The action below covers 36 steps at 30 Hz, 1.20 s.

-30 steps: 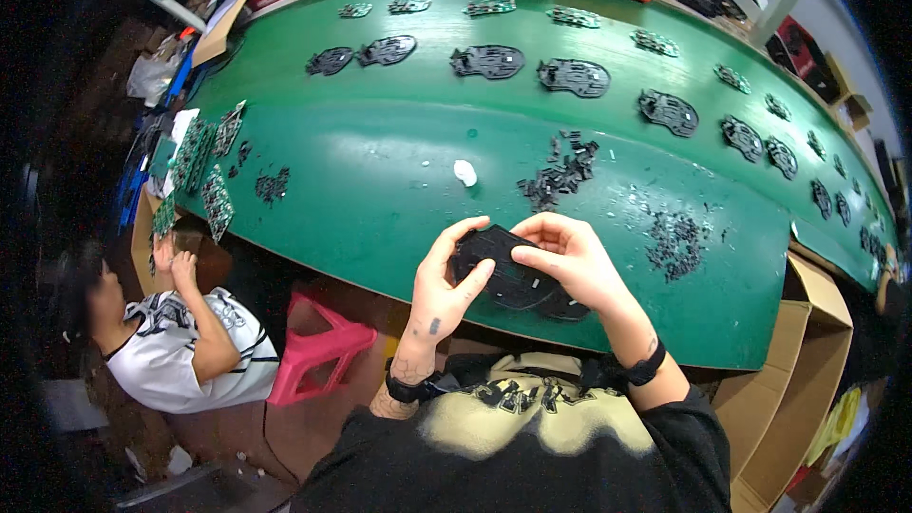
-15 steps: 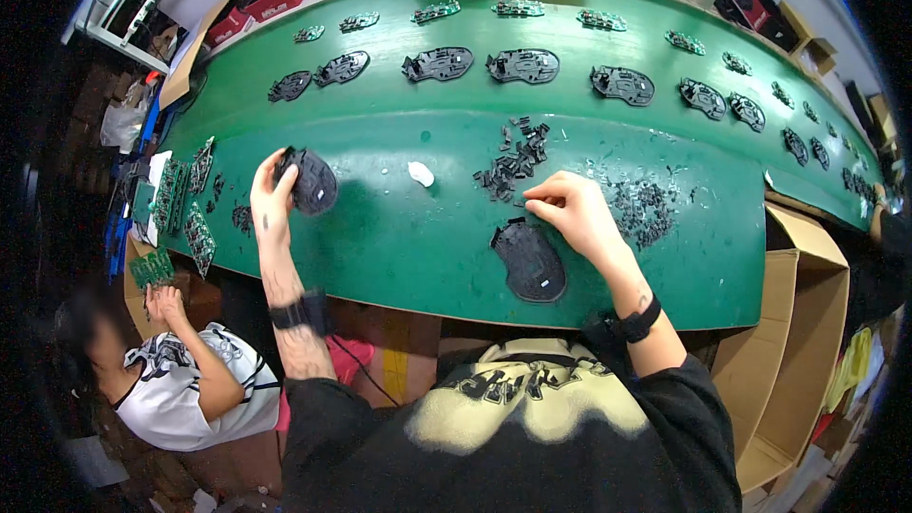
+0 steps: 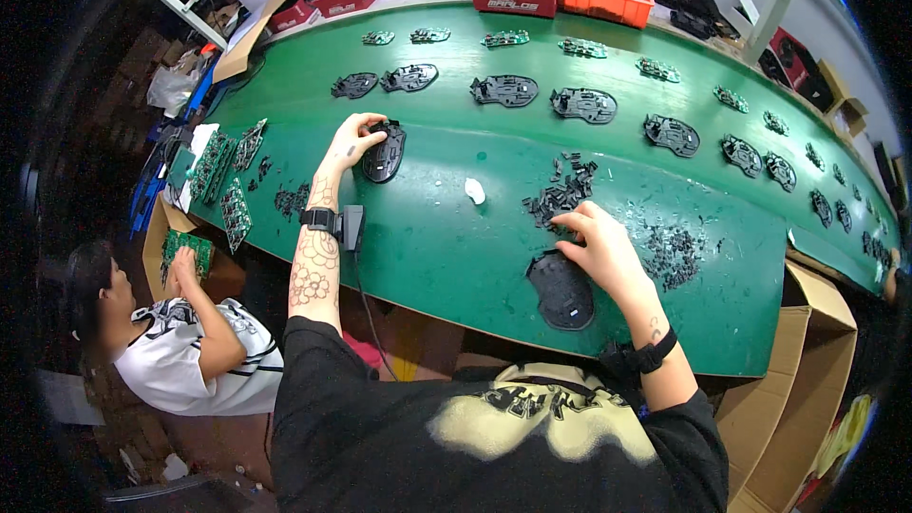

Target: The person assembles electronic components on a green workbench. They pick up black plastic casings from a cardboard box, place them on the table, and insert small black parts into them. The person uses a white glue bottle to apply adhesive to the casings and attaches additional components. They handle the items one at a time, organizing them in a row.

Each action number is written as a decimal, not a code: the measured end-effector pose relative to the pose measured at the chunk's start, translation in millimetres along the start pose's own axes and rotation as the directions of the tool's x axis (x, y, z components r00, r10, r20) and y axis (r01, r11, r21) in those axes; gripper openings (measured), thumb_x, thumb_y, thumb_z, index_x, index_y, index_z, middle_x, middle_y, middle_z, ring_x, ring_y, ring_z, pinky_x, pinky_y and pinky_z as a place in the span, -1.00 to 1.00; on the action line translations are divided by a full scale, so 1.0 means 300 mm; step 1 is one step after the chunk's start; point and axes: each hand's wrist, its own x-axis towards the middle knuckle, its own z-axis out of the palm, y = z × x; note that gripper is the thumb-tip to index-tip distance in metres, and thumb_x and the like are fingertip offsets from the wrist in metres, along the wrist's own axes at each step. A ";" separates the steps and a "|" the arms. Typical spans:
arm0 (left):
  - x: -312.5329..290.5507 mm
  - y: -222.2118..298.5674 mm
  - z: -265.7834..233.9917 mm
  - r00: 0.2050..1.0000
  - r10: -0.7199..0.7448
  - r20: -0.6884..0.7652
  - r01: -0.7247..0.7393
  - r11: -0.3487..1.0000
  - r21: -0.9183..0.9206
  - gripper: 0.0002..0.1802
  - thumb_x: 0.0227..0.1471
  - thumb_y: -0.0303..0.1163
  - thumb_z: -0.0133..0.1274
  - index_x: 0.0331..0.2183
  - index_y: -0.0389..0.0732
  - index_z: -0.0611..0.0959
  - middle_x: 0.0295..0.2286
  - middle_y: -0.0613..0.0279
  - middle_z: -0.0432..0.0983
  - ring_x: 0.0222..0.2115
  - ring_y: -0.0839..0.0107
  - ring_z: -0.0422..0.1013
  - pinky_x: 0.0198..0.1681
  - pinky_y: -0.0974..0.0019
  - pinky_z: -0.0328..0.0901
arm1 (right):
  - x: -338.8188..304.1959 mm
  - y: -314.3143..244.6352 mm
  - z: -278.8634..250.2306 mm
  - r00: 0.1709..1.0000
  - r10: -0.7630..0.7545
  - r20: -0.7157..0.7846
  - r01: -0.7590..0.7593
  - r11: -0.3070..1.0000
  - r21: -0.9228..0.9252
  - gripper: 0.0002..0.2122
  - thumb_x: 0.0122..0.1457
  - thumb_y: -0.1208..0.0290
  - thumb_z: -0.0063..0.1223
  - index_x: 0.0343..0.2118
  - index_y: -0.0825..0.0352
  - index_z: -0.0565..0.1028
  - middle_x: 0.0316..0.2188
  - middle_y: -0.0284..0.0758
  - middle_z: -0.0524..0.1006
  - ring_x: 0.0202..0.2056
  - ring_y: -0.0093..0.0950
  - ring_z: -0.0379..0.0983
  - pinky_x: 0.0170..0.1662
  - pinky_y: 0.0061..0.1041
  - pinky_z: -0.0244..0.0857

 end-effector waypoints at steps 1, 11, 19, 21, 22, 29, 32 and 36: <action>-0.002 0.006 -0.003 1.000 0.006 -0.011 -0.006 1.000 -0.005 -0.50 -0.12 -0.30 0.28 -0.06 -0.12 0.62 -0.23 0.18 0.50 -0.34 0.36 0.39 -0.19 0.28 0.35 | 0.004 0.001 0.005 0.999 -0.035 0.006 0.035 0.999 -0.006 -0.83 -0.03 0.52 0.23 -0.32 0.36 0.57 -0.41 -0.25 0.48 -0.34 -0.33 0.50 -0.22 -0.41 0.39; -0.410 0.699 -0.086 0.789 0.069 -0.611 -0.395 0.818 -0.418 -0.76 0.08 -0.50 0.07 -0.17 -0.27 0.63 -0.38 0.23 0.51 -0.45 0.55 0.35 -0.40 0.48 0.27 | 0.007 0.079 -0.005 1.000 0.013 0.009 -0.013 1.000 -0.004 -0.90 0.02 0.49 0.14 -0.42 0.39 0.54 -0.44 -0.20 0.50 -0.35 -0.23 0.50 -0.24 -0.35 0.38; -0.713 1.051 -0.048 0.506 0.742 -0.440 -0.447 -0.211 -0.870 -0.94 0.01 -0.48 0.17 -0.38 -0.18 0.67 -0.35 0.16 0.55 -0.37 0.32 0.45 -0.41 0.33 0.32 | -0.005 0.111 -0.024 0.986 0.000 -0.166 -0.016 0.995 -0.097 -0.87 0.11 0.43 0.13 -0.36 0.38 0.58 -0.42 -0.17 0.50 -0.32 -0.19 0.48 -0.24 -0.33 0.36; -0.739 1.088 -0.010 0.535 0.690 -0.488 -0.416 -0.288 -0.863 -0.91 0.01 -0.43 0.22 -0.34 -0.14 0.72 -0.30 0.19 0.55 -0.34 0.34 0.41 -0.40 0.36 0.28 | -0.015 0.110 -0.037 0.987 0.020 -0.160 -0.038 0.993 -0.110 -0.86 0.08 0.44 0.18 -0.33 0.36 0.59 -0.42 -0.21 0.50 -0.35 -0.26 0.49 -0.26 -0.36 0.36; -0.758 1.092 -0.039 0.572 0.717 -0.398 -0.309 -0.261 -0.914 -0.90 0.01 -0.43 0.23 -0.34 -0.14 0.72 -0.30 0.18 0.55 -0.34 0.34 0.41 -0.41 0.36 0.28 | -0.023 0.099 -0.042 0.989 0.036 -0.141 -0.048 0.995 -0.083 -0.86 0.07 0.44 0.19 -0.32 0.36 0.60 -0.43 -0.23 0.50 -0.35 -0.28 0.49 -0.26 -0.37 0.36; -0.778 1.093 0.016 0.575 0.676 -0.460 -0.353 -0.302 -0.886 -0.92 0.01 -0.41 0.22 -0.38 -0.14 0.65 -0.23 0.22 0.49 -0.30 0.29 0.43 -0.44 0.33 0.28 | -0.011 0.104 -0.008 1.000 0.002 -0.031 -0.002 1.000 -0.001 -0.88 0.01 0.51 0.22 -0.38 0.38 0.56 -0.38 -0.25 0.48 -0.38 -0.33 0.48 -0.27 -0.41 0.38; -0.800 1.102 0.006 0.648 0.611 -0.455 -0.382 -0.256 -0.888 -0.92 0.02 -0.39 0.21 -0.38 -0.12 0.64 -0.18 0.27 0.47 -0.25 0.26 0.41 -0.40 0.31 0.28 | -0.005 0.093 -0.028 0.998 0.056 -0.006 -0.056 0.998 0.027 -0.91 0.01 0.54 0.19 -0.43 0.41 0.51 -0.40 -0.23 0.47 -0.38 -0.33 0.48 -0.27 -0.41 0.37; -0.838 1.095 -0.005 0.662 0.617 -0.425 -0.370 -0.224 -0.901 -0.93 0.03 -0.39 0.16 -0.36 -0.11 0.64 -0.12 0.31 0.43 -0.19 0.24 0.39 -0.36 0.29 0.27 | -0.025 0.099 -0.036 1.000 0.008 -0.004 -0.008 1.000 -0.026 -0.90 0.00 0.56 0.18 -0.45 0.41 0.47 -0.45 -0.23 0.46 -0.40 -0.34 0.48 -0.29 -0.42 0.36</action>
